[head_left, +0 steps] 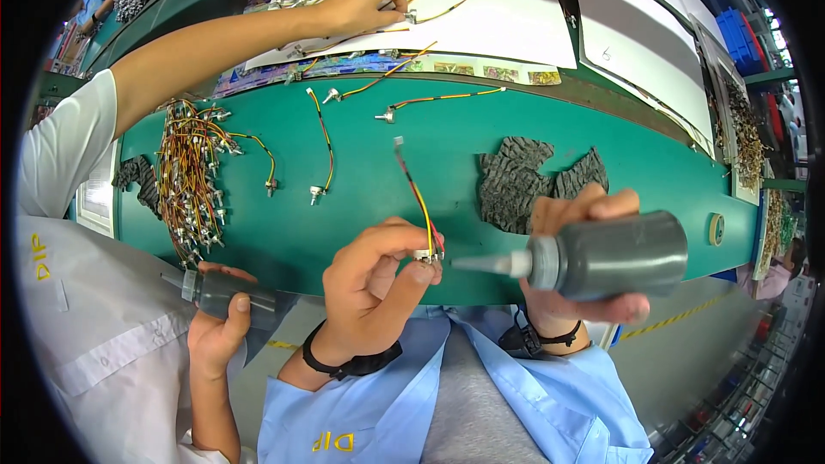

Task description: The person picks up a wire assembly, applies liquid from a squeeze bottle to the component at the end, and sets it down. This process is repeated for several more wire assemblies taken from a pile on the table.

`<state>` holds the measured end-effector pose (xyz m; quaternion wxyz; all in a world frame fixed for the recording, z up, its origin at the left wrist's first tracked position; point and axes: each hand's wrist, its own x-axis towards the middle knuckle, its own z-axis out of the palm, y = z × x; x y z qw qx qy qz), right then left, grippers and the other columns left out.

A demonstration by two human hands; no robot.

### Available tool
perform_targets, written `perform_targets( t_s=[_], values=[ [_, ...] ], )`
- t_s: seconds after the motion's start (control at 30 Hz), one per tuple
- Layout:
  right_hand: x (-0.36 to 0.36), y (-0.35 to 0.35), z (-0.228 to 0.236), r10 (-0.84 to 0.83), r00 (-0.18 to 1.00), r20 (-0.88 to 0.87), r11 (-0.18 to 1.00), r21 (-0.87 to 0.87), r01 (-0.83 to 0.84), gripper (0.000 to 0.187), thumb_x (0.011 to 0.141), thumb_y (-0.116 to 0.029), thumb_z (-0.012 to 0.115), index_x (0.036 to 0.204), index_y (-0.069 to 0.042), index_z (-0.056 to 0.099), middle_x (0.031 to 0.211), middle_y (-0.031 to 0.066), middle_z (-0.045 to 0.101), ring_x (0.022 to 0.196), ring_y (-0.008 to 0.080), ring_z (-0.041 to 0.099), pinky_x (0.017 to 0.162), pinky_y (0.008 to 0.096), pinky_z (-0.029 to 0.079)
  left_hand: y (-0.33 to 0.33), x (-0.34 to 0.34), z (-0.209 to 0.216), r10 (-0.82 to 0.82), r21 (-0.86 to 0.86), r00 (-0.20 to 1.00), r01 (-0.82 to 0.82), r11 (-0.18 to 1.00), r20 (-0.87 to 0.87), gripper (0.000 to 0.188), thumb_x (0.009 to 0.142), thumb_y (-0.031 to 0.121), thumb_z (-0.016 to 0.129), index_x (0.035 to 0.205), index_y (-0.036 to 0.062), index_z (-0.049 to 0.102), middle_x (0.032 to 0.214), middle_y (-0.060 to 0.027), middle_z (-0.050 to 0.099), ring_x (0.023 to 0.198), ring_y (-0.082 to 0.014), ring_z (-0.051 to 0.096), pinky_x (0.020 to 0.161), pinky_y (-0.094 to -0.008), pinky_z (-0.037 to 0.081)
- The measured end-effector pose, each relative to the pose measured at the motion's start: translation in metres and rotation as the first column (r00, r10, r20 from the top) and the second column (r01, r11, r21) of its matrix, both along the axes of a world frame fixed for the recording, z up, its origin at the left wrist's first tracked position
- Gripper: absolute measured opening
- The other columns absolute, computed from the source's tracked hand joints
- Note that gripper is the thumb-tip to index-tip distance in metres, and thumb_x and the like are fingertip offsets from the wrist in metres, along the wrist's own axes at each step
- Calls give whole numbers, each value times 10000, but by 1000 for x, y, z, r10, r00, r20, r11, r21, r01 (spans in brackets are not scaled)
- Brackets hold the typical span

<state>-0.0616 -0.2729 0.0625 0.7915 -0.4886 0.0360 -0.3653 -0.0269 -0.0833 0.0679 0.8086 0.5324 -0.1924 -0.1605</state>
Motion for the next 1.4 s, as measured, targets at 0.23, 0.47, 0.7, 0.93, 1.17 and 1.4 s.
perform_targets(
  t_s=[0.23, 0.47, 0.7, 0.93, 1.17, 1.4],
  values=[
    [-9, -3, 4, 143, 943, 300, 989, -68, -128, 867, 671, -686, 757, 1057, 28, 452, 741, 89, 497, 538, 136, 417, 480, 274, 293, -4, 0, 2, 20, 61, 958, -39, 997, 287, 211, 842, -84, 545, 1053, -85, 548, 926, -192, 592, 736, -200, 589, 630, -300, 495],
    [-6, -7, -1, 150, 935, 321, 987, -104, -123, 834, 707, -678, 732, 1047, 27, 446, 714, 83, 499, 506, 143, 443, 452, 280, 299, -11, -4, 1, 76, 31, 964, -87, 996, 255, 283, 724, -161, 604, 1002, -112, 594, 872, -190, 644, 707, -200, 581, 605, -292, 470],
    [-8, -3, -2, 107, 940, 324, 994, -71, -89, 748, 772, -607, 715, 1032, 35, 434, 720, 96, 509, 507, 144, 464, 450, 276, 326, -11, -6, 1, 83, 25, 965, -92, 995, 248, 283, 720, -160, 610, 998, -110, 595, 867, -186, 644, 700, -201, 582, 595, -289, 467],
    [-8, -3, -5, 86, 942, 323, 993, -100, -56, 702, 807, -572, 687, 1014, 46, 425, 714, 103, 506, 499, 143, 457, 446, 274, 339, -11, -5, -1, 88, 24, 961, -97, 995, 262, 289, 712, -163, 608, 995, -108, 597, 860, -182, 644, 706, -201, 586, 596, -289, 472],
    [-4, 3, 0, 31, 942, 333, 999, -34, -21, 684, 821, -577, 656, 970, 44, 412, 720, 103, 494, 523, 151, 465, 411, 272, 314, -10, -6, 7, 46, 80, 956, -72, 994, 290, 285, 737, -147, 582, 1018, -105, 578, 882, -191, 621, 709, -197, 585, 608, -288, 478],
    [-6, 6, -7, -70, 943, 324, 997, -19, 80, 662, 843, -556, 635, 932, 54, 394, 831, 112, 459, 542, 168, 462, 383, 265, 292, -6, -2, 9, -26, 132, 937, -22, 991, 350, 262, 808, -106, 520, 1069, -112, 538, 932, -216, 581, 700, -169, 573, 617, -266, 492]
  ],
)
